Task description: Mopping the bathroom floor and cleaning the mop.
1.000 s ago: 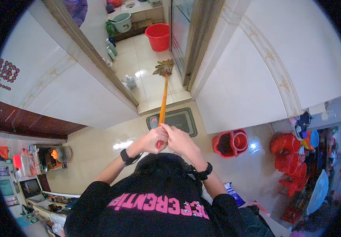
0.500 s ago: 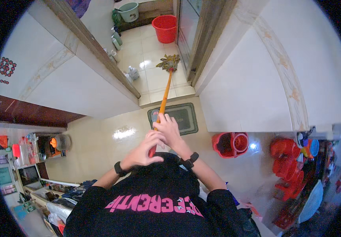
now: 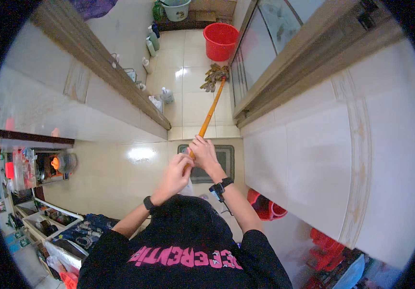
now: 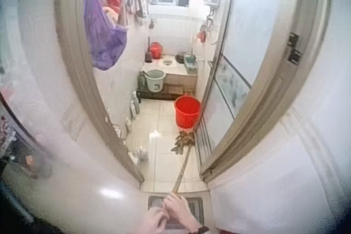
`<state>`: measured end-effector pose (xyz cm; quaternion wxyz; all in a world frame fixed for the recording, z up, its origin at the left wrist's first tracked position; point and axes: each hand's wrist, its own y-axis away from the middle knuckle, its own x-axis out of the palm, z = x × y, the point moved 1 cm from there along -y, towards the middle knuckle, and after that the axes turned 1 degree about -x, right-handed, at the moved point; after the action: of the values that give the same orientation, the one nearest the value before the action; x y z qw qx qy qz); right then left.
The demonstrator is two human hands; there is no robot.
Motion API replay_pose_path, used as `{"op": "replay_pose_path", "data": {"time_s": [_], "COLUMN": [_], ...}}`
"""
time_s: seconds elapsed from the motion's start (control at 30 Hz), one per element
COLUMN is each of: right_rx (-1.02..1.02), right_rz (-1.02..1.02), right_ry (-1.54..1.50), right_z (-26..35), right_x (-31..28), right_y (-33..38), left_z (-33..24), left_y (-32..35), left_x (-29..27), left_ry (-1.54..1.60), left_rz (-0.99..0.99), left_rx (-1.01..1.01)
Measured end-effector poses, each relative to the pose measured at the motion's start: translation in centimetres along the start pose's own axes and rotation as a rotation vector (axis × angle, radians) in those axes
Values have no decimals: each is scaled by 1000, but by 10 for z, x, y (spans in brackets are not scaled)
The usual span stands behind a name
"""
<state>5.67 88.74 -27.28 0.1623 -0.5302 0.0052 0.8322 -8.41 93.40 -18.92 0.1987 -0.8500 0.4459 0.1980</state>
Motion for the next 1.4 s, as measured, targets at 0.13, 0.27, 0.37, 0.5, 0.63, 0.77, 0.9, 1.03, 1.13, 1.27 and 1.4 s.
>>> {"op": "replay_pose_path", "data": {"time_s": [0.13, 0.27, 0.37, 0.5, 0.63, 0.77, 0.9, 1.03, 1.13, 1.27, 1.4], "right_rx": [13, 50, 9, 54, 78, 30, -18, -229, 39, -7, -58], "right_rz": [51, 59, -87, -81, -170, -263, -215, -228, -256, -172, -83], "right_ry": [88, 76, 32, -61, -63, -78, -399, -198, -121, 73, -6], "right_z": [-52, -93, -109, -127, -125, -112, -83, -34, 14, 89, 169], "right_x": [12, 8, 0, -7, -12, -29, -47, -54, -57, -80, -96], "right_y": [-55, -105, -133, -171, -204, -208, -176, -123, -79, -18, 17], "left_z": [27, 35, 40, 57, 78, 78, 51, 9, -23, -69, -106], "left_y": [-63, -129, -167, -209, -241, -252, -211, -141, -85, 2, 70], "left_x": [19, 18, 11, 10, 4, -3, -11, -20, -37, -74, -126], "left_ry": [-63, -46, -1, 21, -10, 47, 305, 439, 512, 620, 792], "left_rz": [-6, -21, 6, -64, -198, -244, -69, -109, -60, 12, -59], "left_rx": [-17, 15, 19, 30, 73, 48, 73, 113, 8, 89, 287]}}
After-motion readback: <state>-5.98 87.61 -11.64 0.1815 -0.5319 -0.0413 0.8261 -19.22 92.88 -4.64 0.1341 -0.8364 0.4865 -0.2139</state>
